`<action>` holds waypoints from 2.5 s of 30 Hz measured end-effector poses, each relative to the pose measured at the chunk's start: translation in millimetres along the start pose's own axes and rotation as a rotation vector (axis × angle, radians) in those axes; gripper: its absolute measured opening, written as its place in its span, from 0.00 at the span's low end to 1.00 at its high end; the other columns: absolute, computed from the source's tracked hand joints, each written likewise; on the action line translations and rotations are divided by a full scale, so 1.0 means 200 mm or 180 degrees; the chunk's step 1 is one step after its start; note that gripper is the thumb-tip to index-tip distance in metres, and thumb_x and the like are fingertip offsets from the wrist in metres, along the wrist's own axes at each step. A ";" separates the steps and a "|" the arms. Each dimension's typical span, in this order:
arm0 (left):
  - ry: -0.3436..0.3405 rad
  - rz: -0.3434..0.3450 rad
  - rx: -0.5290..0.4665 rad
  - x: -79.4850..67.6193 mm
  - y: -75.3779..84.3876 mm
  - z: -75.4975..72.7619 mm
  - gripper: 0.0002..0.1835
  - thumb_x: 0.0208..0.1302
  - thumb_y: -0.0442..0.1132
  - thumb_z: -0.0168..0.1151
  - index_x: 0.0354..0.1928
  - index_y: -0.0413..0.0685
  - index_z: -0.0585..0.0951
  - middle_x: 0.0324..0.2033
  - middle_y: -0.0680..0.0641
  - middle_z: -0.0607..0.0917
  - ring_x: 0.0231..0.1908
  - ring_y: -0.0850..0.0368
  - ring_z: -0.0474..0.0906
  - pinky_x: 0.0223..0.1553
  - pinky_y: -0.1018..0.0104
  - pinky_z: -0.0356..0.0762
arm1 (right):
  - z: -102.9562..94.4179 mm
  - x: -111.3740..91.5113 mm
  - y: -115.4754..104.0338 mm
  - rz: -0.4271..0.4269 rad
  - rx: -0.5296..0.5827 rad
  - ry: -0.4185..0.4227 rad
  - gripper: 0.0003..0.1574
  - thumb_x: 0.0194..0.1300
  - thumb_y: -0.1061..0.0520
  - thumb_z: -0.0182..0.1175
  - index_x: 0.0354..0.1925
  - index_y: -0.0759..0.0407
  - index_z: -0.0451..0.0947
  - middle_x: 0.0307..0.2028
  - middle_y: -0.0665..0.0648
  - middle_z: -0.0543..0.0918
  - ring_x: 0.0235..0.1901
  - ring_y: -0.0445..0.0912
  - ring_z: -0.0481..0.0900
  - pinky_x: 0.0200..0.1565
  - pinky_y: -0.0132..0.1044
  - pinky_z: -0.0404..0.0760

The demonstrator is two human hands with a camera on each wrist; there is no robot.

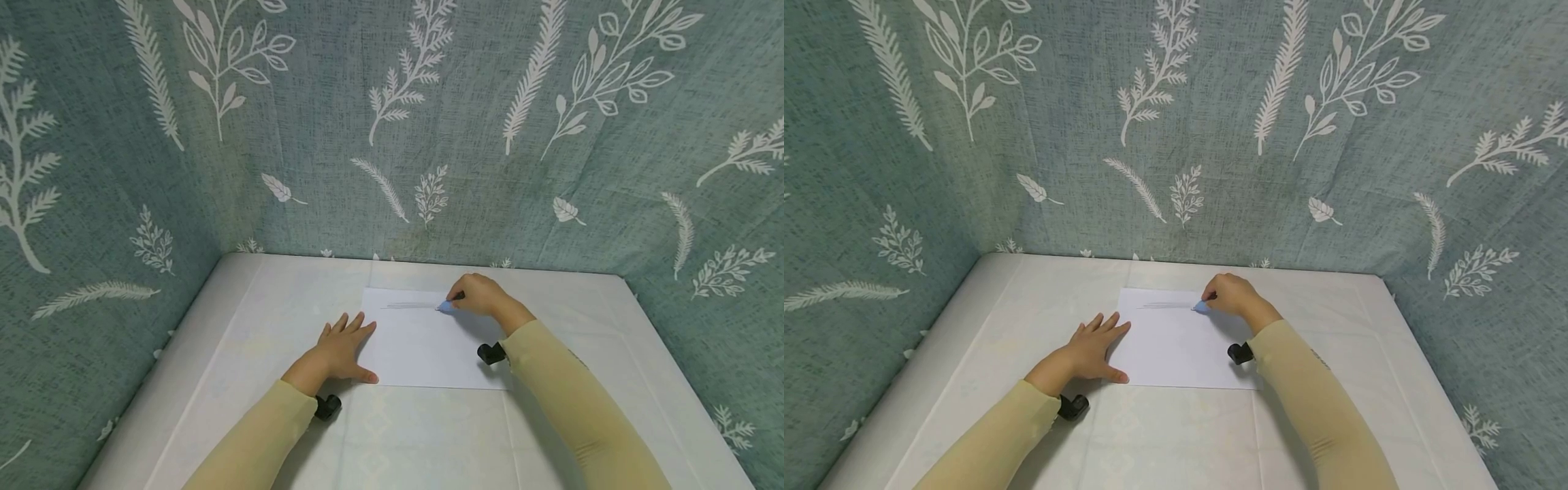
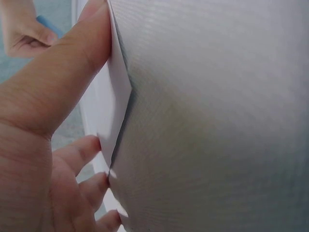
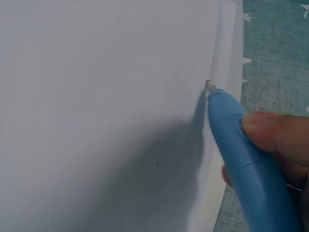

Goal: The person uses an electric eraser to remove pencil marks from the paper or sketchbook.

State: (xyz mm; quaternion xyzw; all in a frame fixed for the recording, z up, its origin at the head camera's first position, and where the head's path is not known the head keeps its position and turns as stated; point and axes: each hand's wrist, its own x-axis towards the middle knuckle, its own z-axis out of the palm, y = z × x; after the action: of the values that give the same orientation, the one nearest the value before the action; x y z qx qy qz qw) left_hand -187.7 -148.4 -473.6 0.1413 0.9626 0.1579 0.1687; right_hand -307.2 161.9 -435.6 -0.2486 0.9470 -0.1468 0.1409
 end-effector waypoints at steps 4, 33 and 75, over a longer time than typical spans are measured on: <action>0.0004 -0.0013 -0.0004 0.00 0.00 0.00 0.62 0.42 0.66 0.78 0.78 0.53 0.61 0.78 0.40 0.51 0.76 0.33 0.40 0.70 0.31 0.39 | 0.00 0.00 -0.01 0.0042 -0.0029 0.0041 0.11 0.67 0.57 0.66 0.47 0.54 0.88 0.53 0.58 0.85 0.56 0.57 0.80 0.59 0.53 0.76; 0.0000 -0.0021 -0.0062 0.00 -0.01 0.00 0.62 0.41 0.66 0.78 0.78 0.54 0.61 0.78 0.41 0.51 0.76 0.33 0.39 0.71 0.31 0.38 | 0.01 0.00 -0.02 -0.0019 -0.0009 0.0103 0.12 0.69 0.58 0.64 0.49 0.56 0.88 0.52 0.58 0.86 0.54 0.56 0.81 0.56 0.52 0.78; 0.0002 -0.0038 -0.0006 0.00 -0.01 0.01 0.62 0.41 0.66 0.78 0.78 0.55 0.60 0.78 0.42 0.51 0.77 0.34 0.38 0.71 0.32 0.38 | 0.02 0.00 -0.01 0.0066 0.0198 0.0027 0.13 0.68 0.58 0.63 0.48 0.57 0.88 0.52 0.58 0.86 0.55 0.55 0.81 0.58 0.50 0.76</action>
State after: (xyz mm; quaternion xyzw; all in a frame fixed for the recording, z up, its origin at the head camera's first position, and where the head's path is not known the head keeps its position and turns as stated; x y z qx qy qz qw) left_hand -188.0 -149.4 -476.7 0.1353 0.9634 0.1579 0.1694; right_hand -305.3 158.6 -437.8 -0.2337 0.9451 -0.1758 0.1461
